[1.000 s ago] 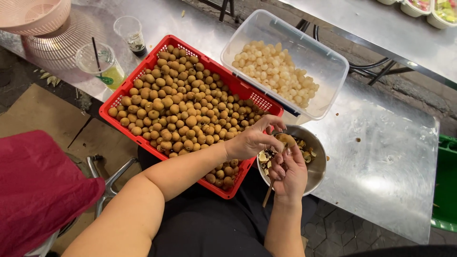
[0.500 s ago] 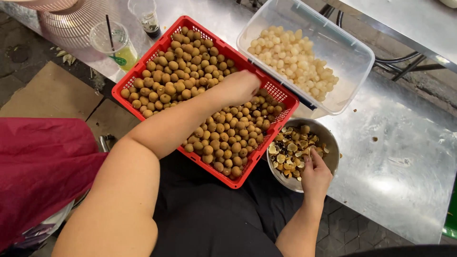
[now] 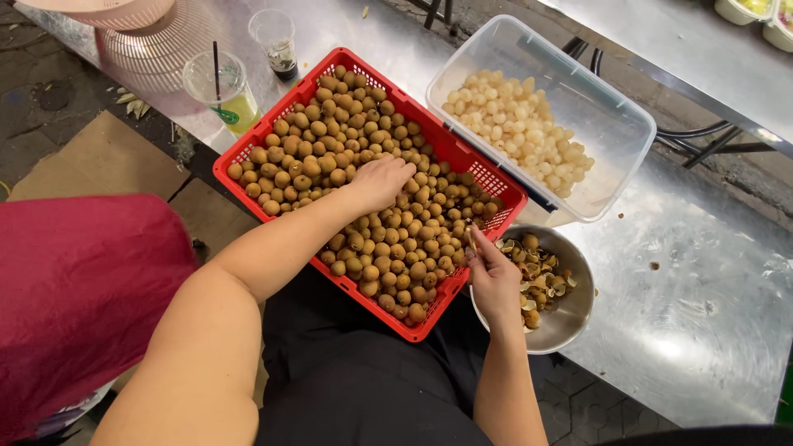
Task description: Peeling longan fruits by hand and placing the pulp into a plastic container.
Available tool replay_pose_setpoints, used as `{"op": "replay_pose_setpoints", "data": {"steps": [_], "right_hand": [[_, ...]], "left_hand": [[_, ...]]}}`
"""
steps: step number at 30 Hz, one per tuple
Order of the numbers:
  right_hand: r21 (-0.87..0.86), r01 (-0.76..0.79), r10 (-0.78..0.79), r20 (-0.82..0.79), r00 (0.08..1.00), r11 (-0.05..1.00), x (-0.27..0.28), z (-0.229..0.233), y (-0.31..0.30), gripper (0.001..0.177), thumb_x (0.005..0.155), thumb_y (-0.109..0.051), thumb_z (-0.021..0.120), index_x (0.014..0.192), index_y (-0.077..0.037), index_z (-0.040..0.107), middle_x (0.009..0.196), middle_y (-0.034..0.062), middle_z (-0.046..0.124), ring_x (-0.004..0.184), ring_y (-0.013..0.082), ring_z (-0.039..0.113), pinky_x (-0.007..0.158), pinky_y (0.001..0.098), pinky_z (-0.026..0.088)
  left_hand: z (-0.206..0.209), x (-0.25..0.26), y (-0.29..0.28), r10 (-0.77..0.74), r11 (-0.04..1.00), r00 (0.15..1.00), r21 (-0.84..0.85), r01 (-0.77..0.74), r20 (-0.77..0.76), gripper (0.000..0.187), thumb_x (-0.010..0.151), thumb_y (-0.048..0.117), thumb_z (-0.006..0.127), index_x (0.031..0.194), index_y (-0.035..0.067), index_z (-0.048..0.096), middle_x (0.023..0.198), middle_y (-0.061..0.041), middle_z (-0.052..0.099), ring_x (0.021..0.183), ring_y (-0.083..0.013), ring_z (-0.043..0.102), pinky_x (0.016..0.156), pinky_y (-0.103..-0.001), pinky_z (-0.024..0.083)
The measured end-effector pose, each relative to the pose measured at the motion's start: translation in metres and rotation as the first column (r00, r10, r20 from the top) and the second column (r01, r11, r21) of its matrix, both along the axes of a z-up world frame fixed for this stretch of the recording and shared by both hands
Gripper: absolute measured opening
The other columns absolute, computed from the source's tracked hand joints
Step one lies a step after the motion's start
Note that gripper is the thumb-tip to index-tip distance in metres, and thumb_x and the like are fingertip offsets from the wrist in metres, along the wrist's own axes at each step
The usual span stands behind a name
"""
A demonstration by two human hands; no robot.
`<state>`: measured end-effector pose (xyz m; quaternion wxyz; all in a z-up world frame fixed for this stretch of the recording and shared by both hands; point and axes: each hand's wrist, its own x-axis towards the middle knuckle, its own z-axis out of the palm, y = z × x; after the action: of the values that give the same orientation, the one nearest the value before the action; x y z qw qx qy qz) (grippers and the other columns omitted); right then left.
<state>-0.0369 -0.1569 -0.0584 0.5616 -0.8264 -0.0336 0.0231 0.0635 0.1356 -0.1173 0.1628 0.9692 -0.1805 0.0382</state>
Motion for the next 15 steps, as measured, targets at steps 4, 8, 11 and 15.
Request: {"op": "replay_pose_setpoints", "data": {"steps": [4, 8, 11, 15], "right_hand": [[0.017, -0.120, 0.120, -0.050, 0.992, 0.993, 0.000, 0.004, 0.017, 0.046, 0.098, -0.004, 0.065, 0.143, -0.013, 0.062, 0.107, -0.0005, 0.071, 0.085, 0.0064, 0.064, 0.078, 0.0234, 0.054], [0.055, -0.131, 0.138, -0.181, 0.974, 0.990, -0.001, 0.008, 0.024, 0.050, 0.099, -0.003, 0.062, 0.147, -0.016, 0.061, 0.085, 0.0031, 0.066, 0.065, 0.0070, 0.051, 0.060, 0.0228, 0.047], [0.244, -0.089, 0.122, -0.123, 0.985, 0.966, -0.002, 0.001, 0.018, 0.047, 0.101, -0.004, 0.061, 0.148, -0.012, 0.060, 0.083, 0.0023, 0.062, 0.064, 0.0047, 0.050, 0.058, 0.0198, 0.045], [0.557, -0.037, 0.121, -0.115, 0.986, 0.830, -0.003, 0.020, 0.017, 0.045, 0.103, -0.003, 0.059, 0.148, -0.008, 0.059, 0.088, 0.0009, 0.064, 0.068, 0.0051, 0.054, 0.059, 0.0192, 0.044]], "left_hand": [[0.001, -0.002, -0.006, -0.076, 0.992, 0.992, -0.091, 0.085, 0.099, 0.021, 0.076, 0.007, 0.075, 0.094, 0.006, 0.064, 0.097, -0.011, 0.065, 0.098, -0.0340, 0.062, 0.081, -0.047, 0.054], [0.013, -0.004, -0.012, -0.045, 0.949, 0.999, -0.314, 0.041, -0.005, 0.020, 0.085, 0.004, 0.075, 0.099, 0.004, 0.062, 0.097, -0.010, 0.068, 0.096, -0.0327, 0.065, 0.083, -0.045, 0.054], [0.045, -0.013, -0.027, -0.073, 0.631, 0.952, -0.753, -0.188, -0.299, 0.028, 0.090, -0.001, 0.071, 0.116, 0.007, 0.065, 0.106, -0.009, 0.069, 0.093, -0.0249, 0.067, 0.083, -0.038, 0.056], [0.057, -0.039, -0.058, -0.325, 0.046, 0.876, -0.931, -0.362, -0.357, 0.035, 0.091, -0.007, 0.067, 0.123, 0.006, 0.069, 0.116, -0.006, 0.072, 0.098, -0.0194, 0.070, 0.089, -0.032, 0.060]]}}
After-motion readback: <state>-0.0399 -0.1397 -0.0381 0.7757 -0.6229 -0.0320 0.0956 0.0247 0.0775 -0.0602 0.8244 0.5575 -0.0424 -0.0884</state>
